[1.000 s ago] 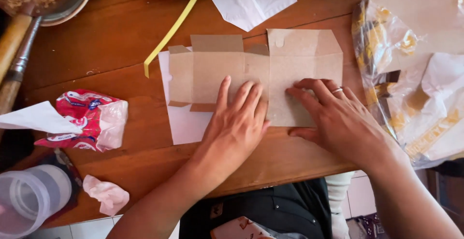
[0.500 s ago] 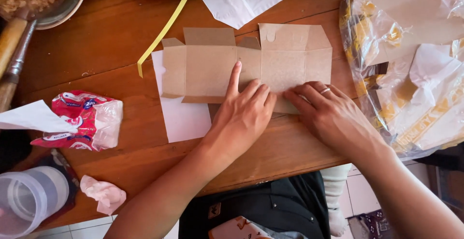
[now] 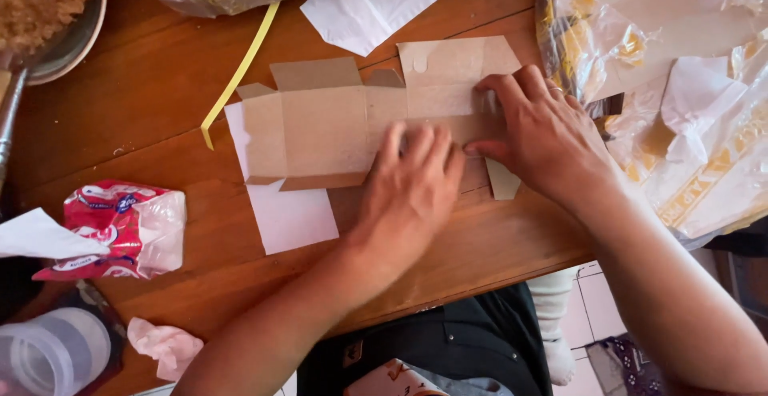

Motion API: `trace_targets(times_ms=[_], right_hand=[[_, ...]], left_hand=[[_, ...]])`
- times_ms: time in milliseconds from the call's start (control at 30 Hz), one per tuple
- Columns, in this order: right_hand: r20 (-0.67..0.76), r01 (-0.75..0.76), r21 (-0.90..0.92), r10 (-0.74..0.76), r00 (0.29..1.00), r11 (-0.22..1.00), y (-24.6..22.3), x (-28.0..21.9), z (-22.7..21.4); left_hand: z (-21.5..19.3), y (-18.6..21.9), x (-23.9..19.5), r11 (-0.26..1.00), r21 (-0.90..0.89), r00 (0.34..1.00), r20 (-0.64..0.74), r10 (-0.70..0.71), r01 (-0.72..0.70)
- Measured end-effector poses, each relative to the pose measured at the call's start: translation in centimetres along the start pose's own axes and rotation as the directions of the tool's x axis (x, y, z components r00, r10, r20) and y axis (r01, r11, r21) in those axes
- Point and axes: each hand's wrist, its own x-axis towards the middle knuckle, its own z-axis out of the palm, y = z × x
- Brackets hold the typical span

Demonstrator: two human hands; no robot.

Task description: The person folds flat cardboard pieces into small boxes by hand, aligning flaps and tucking tabs to form the structure. They complete one box and place it with others, then begin folding a second piece.

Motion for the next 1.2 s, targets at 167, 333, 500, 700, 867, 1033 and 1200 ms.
trace_targets(times_ms=[167, 333, 500, 700, 867, 1033, 1200], right_hand=[[0.095, 0.067, 0.139, -0.081, 0.992, 0.988, 0.6, 2.3, -2.1], [-0.11, 0.33, 0.15, -0.316, 0.942, 0.932, -0.1, 5.7, -1.9], [-0.01, 0.244, -0.132, -0.247, 0.969, 0.961, -1.4, 7.1, -1.8], [-0.221, 0.282, -0.328, -0.363, 0.905, 0.902, -2.3, 5.1, -1.1], [-0.304, 0.265, -0.276, -0.345, 0.888, 0.924, -2.1, 3.1, -0.5], [-0.291, 0.31, -0.123, -0.333, 0.897, 0.943, -1.5, 2.4, -0.5], [-0.267, 0.388, -0.154, -0.416, 0.869, 0.909, -1.2, 1.2, 0.6]], left_hand=[[2.1, 2.7, -1.8, 0.993, 0.114, 0.998, 0.062, -0.023, 0.016], [2.3, 4.4, -1.3, 0.967, 0.248, 0.986, 0.134, -0.096, 0.06], [1.3, 4.5, -0.2, 0.962, 0.243, 0.991, 0.03, -0.132, 0.121], [1.1, 3.8, -0.2, 0.974, 0.21, 0.991, 0.078, -0.108, 0.09], [1.1, 3.3, -0.3, 0.988, 0.08, 0.992, -0.003, -0.129, 0.129], [1.7, 3.0, 0.0, 0.987, 0.018, 0.987, 0.002, -0.16, 0.16], [2.4, 1.7, 0.0, 0.964, -0.213, 0.952, -0.226, -0.208, 0.16]])
